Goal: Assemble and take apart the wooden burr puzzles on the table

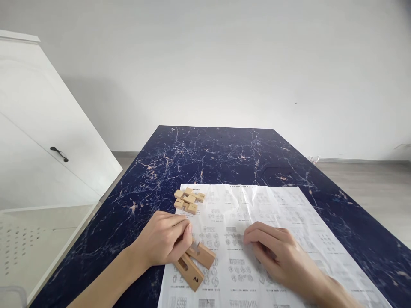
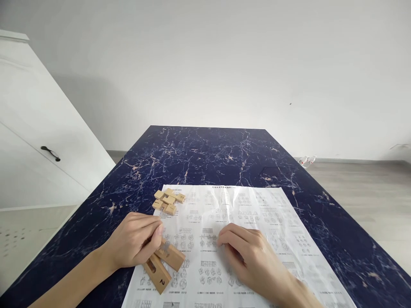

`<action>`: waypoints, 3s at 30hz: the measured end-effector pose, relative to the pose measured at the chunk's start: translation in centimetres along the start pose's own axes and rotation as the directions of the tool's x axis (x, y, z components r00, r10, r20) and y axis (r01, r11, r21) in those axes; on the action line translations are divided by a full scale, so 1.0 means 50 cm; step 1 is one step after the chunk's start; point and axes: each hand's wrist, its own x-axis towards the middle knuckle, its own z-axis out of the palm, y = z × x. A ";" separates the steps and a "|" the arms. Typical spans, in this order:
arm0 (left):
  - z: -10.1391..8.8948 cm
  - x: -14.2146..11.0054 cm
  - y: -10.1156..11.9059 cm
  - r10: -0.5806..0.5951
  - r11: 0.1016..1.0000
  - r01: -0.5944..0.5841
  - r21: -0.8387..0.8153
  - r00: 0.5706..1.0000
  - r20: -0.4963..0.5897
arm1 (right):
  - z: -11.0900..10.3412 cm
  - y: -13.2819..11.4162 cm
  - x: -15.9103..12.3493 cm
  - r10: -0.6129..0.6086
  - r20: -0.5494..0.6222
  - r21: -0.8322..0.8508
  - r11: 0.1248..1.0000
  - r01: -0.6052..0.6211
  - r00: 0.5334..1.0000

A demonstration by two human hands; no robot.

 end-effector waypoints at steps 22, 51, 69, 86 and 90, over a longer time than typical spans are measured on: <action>0.095 0.141 0.102 -0.467 0.849 0.485 -0.211 0.875 0.129 | -0.007 -0.005 0.015 0.320 0.087 0.395 0.859 -0.328 0.943; 0.013 0.057 0.096 -0.346 0.853 0.472 -0.225 0.832 0.432 | -0.016 0.026 0.024 0.536 -0.021 0.298 0.809 -0.506 0.844; 0.019 0.044 0.135 -0.399 0.612 0.637 -0.470 0.761 0.512 | -0.092 0.037 0.016 0.540 0.442 0.553 0.465 -0.691 0.717; 0.008 0.061 0.147 -0.435 0.009 0.680 -0.733 0.662 0.610 | -0.095 0.065 -0.003 0.487 0.384 0.746 0.337 -0.574 0.785; 0.008 0.062 0.143 -0.395 -0.002 0.678 -0.735 0.675 0.624 | -0.091 0.059 -0.002 0.475 0.360 0.761 0.348 -0.547 0.803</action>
